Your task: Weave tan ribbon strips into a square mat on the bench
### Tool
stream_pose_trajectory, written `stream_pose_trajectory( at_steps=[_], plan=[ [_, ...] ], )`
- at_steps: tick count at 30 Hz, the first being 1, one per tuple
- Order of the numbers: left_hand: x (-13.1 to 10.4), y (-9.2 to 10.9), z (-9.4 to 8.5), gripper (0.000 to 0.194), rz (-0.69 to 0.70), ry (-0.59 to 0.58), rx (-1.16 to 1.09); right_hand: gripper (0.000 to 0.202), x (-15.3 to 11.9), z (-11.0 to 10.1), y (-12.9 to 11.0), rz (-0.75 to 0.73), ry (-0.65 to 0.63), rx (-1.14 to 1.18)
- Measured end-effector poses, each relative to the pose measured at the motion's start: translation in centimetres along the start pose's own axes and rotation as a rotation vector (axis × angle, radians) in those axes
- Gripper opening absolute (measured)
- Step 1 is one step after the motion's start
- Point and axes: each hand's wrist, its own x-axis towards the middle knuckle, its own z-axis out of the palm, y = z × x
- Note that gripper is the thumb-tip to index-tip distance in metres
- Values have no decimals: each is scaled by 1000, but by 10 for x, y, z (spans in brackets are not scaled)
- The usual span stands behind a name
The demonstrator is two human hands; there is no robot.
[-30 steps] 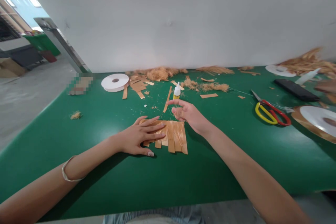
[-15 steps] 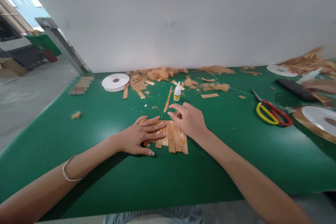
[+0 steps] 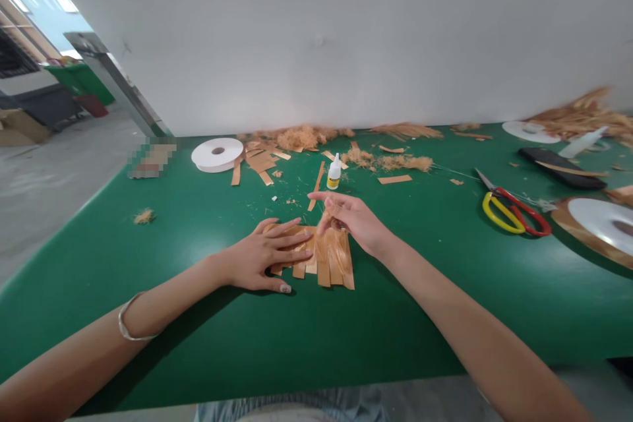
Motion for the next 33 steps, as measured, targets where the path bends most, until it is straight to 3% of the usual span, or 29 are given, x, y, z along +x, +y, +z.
stream_pose_trajectory(
  at_steps=[2,7,9,12,14,17,23,29,33],
  plan=[
    [0,0,0,71,-2,-1,2,44,0,-3,1,-26,-19,-73],
    [0,1,0,70,-18,-23,14,29,-3,-9,2,-115,38,-517],
    [1,2,-1,71,-24,-29,15,32,-4,-10,1,-142,73,-679],
    [1,2,-1,71,-23,-25,12,39,-3,-11,3,-186,188,-850],
    [1,2,-1,71,-17,-22,10,29,-2,-12,4,-200,297,-872],
    [1,1,-1,70,-11,-25,14,21,1,-14,5,-169,374,-671],
    [1,1,-1,70,1,-2,8,41,4,-13,2,-18,250,1],
    [0,1,0,71,0,-1,9,44,5,-17,9,47,127,256],
    [0,1,0,70,0,-5,9,47,5,-19,12,-68,182,115]
  ],
)
